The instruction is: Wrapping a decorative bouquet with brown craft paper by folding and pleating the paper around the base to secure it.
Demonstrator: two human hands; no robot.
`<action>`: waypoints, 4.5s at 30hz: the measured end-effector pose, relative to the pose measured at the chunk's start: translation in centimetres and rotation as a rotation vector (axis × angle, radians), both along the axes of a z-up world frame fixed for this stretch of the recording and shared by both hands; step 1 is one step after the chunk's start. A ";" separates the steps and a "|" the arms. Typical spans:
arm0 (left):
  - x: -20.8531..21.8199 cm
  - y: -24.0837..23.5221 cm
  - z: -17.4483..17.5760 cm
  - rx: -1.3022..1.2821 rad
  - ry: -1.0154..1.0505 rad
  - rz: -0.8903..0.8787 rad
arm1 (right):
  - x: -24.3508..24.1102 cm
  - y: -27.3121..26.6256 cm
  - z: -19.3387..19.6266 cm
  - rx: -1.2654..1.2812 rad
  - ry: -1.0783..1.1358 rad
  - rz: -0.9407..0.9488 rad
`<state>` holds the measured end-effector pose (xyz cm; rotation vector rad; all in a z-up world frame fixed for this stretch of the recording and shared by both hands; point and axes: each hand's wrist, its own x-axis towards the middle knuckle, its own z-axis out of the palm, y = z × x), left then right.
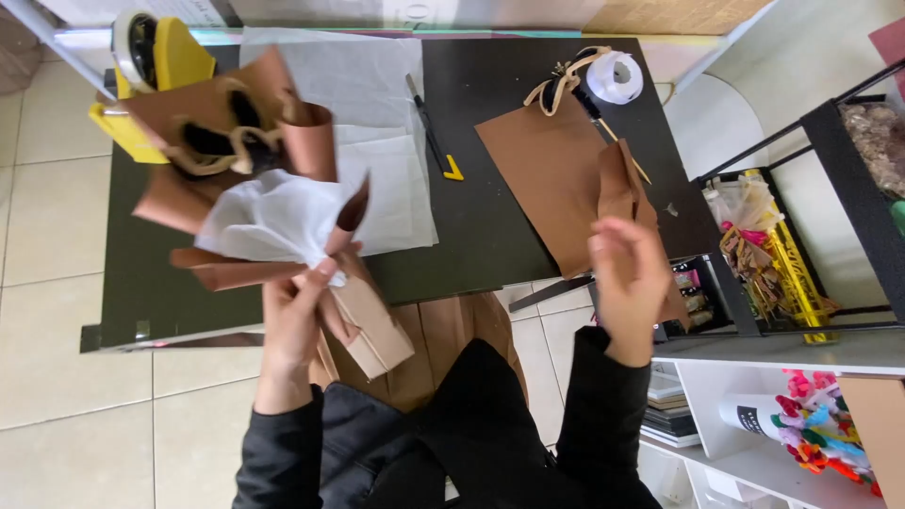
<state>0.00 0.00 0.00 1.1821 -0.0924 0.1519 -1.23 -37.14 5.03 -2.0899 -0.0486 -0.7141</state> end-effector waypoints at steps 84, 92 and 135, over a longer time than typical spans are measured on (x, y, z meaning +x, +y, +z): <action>2.8 -4.8 6.5 0.101 0.089 0.374 | -4.6 12.6 -13.9 0.911 0.151 0.411; 2.3 -4.6 6.1 0.241 -0.051 0.490 | -4.2 14.9 -10.7 1.200 0.465 0.286; 2.5 -3.6 1.8 -0.032 0.218 0.300 | -3.2 15.7 -11.4 0.107 -0.566 0.323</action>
